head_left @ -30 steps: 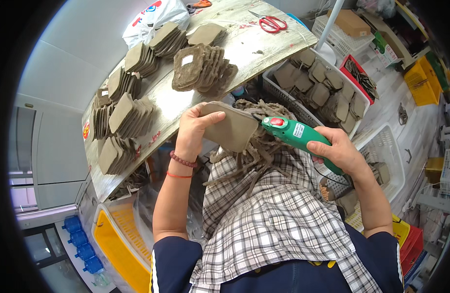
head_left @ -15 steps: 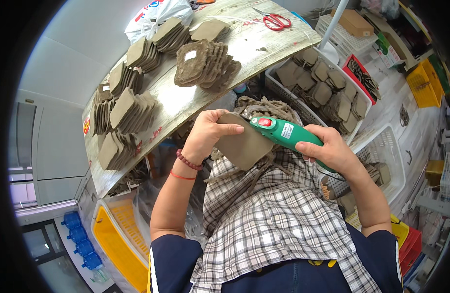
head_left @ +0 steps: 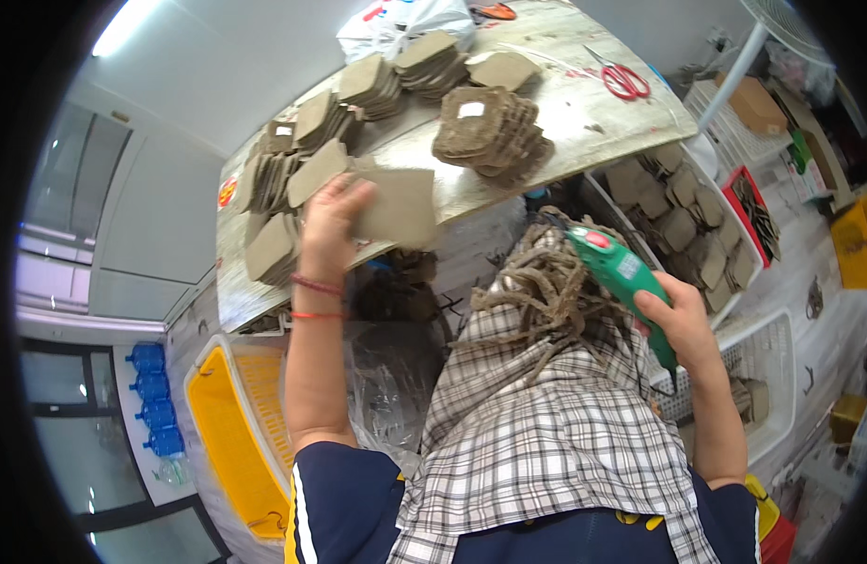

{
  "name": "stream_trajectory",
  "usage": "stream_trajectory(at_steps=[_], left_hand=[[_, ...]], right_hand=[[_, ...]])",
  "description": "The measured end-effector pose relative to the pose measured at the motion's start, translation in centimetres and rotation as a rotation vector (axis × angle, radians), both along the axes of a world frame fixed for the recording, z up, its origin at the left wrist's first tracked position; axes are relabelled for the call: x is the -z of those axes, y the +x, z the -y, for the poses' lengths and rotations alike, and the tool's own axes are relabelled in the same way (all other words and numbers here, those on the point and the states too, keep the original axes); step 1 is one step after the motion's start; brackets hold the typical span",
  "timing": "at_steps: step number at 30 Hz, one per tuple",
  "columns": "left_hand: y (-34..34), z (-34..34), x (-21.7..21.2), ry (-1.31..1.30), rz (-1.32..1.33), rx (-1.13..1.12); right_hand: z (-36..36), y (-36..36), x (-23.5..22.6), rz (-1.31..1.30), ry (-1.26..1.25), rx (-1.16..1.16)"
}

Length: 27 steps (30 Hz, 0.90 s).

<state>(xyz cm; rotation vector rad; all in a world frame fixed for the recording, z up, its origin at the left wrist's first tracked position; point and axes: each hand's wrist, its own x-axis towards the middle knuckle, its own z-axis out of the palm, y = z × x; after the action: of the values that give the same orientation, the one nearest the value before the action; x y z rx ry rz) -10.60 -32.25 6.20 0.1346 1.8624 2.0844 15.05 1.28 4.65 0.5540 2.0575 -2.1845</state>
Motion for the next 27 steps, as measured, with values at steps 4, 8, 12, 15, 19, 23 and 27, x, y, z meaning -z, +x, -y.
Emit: stream_trajectory(at_steps=[4,8,12,15,19,23,27], left_hand=[[-8.0,9.3,-0.4,-0.012,-0.144,-0.476],[-14.3,13.6,4.7,-0.619,-0.31,-0.511],[-8.2,2.5,1.7,-1.444,-1.093,-0.78],[-5.8,-5.5,4.1,-1.01,-1.199,-0.421],[-3.8,-14.6,6.6,-1.084,-0.978,-0.122],[-4.6,-15.7,6.3,-1.03,-0.807,-0.076],[-4.6,-15.5,5.7,-1.129,-0.844,-0.13]], right_hand=[[-0.8,1.0,1.0,-0.007,0.049,0.039],[-1.0,1.3,1.0,-0.017,0.058,0.01],[-1.6,2.5,1.4,0.027,0.064,0.128],[-1.5,2.4,1.8,0.023,0.077,0.136],[-1.1,2.4,1.4,0.021,0.086,0.137],[-1.0,3.0,1.8,-0.001,0.095,0.163],[-0.7,2.7,1.1,0.032,0.086,0.155]])
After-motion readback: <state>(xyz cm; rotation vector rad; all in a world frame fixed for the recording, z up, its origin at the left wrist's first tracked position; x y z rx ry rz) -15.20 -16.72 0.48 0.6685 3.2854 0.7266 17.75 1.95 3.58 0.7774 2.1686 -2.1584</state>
